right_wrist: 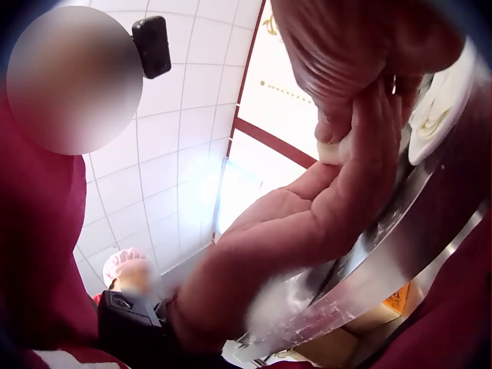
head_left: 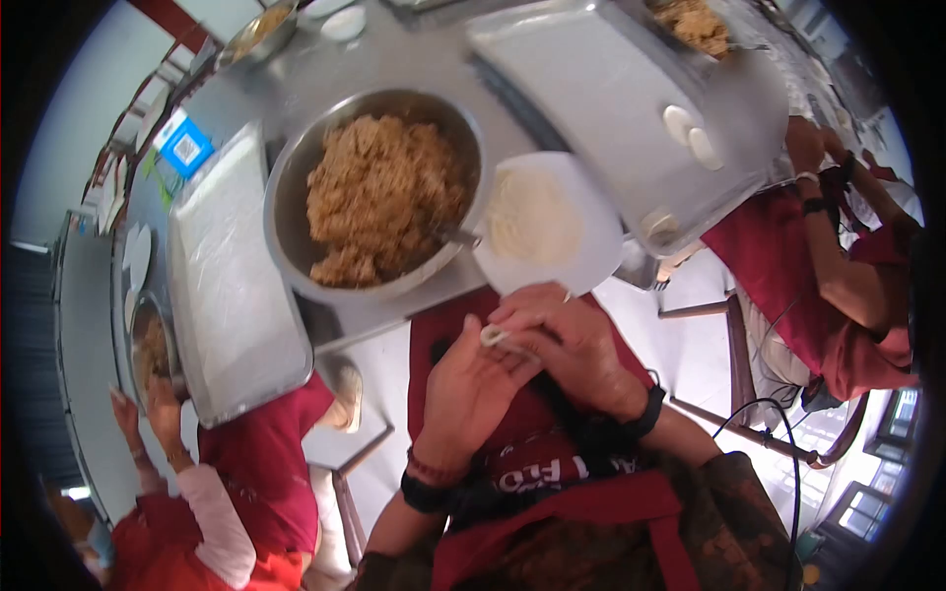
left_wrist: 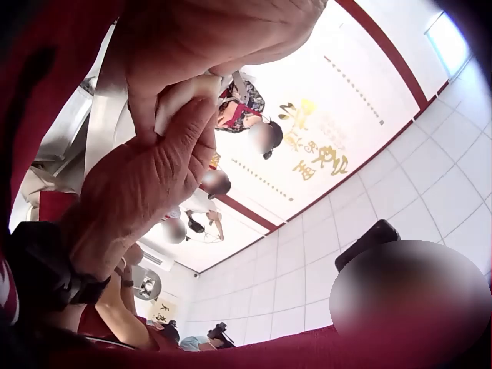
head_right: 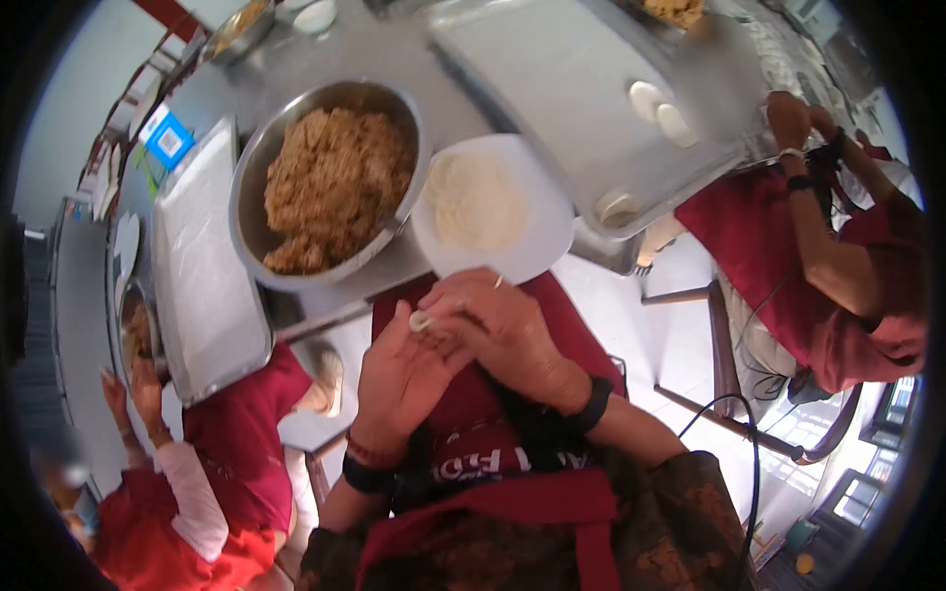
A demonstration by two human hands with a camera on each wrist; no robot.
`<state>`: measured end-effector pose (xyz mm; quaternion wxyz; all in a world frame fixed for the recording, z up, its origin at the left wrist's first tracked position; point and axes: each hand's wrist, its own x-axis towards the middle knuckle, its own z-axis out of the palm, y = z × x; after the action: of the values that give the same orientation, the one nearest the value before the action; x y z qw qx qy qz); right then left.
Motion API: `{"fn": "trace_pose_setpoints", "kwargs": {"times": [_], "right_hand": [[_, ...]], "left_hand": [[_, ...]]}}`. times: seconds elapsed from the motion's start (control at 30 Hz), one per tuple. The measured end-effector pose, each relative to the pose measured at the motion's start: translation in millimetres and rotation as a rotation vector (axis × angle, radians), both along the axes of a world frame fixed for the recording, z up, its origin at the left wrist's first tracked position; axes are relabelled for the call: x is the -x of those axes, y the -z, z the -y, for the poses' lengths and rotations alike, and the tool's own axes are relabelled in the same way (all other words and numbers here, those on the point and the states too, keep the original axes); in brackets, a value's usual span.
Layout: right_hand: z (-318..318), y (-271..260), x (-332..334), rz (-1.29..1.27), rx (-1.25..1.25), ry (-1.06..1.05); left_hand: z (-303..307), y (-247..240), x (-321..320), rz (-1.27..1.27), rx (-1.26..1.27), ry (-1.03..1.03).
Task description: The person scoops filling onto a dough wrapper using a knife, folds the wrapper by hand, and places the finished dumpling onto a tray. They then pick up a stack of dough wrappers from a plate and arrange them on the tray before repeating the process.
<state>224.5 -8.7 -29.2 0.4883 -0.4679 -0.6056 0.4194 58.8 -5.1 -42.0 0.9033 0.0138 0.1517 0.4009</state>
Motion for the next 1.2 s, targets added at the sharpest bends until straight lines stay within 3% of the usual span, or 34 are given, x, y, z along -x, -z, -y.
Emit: {"fn": "trace_pose_setpoints", "kwargs": {"times": [0.03, 0.1, 0.13, 0.23, 0.27, 0.3, 0.33, 0.5, 0.6, 0.77, 0.87, 0.93, 0.97, 1.0, 1.2], "right_hand": [[-2, -4, -2, 0.015, 0.013, 0.015], [-7, 2, -3, 0.041, -0.203, -0.021], [-7, 12, -3, 0.073, -0.254, -0.017], [0, -6, 1, -0.189, 0.144, -0.037], [-4, 0, -1, -0.094, 0.004, -0.039], [-7, 5, -1, -0.016, -0.119, -0.065], [-7, 5, -2, 0.008, -0.129, -0.060], [-1, -9, -2, -0.048, -0.022, -0.028], [-9, 11, 2, -0.009, -0.175, -0.042], [-5, 4, 3, 0.034, -0.156, -0.056], [-3, 2, -3, 0.091, -0.136, -0.035], [-4, 1, -4, 0.100, -0.175, -0.023], [-7, -5, -7, 0.091, -0.211, -0.014], [-6, -12, -8, 0.111, -0.190, -0.008], [-9, -26, -10, 0.197, -0.134, 0.016]], "left_hand": [[-4, 5, -2, 0.104, -0.029, 0.006], [-7, -24, -6, -0.246, 0.051, 0.013], [-7, -18, -5, -0.255, 0.070, -0.007], [-14, 18, 18, -0.188, -0.020, 0.015], [-19, 25, 21, -0.212, -0.061, 0.045], [-18, -2, 18, -0.162, -0.032, 0.057], [-14, -23, 18, -0.130, 0.008, 0.057], [-15, -7, 22, -0.106, -0.055, 0.088], [-15, -12, 22, -0.099, -0.043, 0.075], [-14, -15, 24, -0.098, -0.062, 0.084], [-17, -33, 11, -0.206, -0.070, 0.118], [-23, -14, 0, -0.268, -0.118, 0.089], [-20, -10, 2, 0.001, -0.010, 0.085], [-18, -21, -5, -0.191, -0.061, 0.074], [-15, -33, -10, -0.280, -0.098, 0.037]]}}
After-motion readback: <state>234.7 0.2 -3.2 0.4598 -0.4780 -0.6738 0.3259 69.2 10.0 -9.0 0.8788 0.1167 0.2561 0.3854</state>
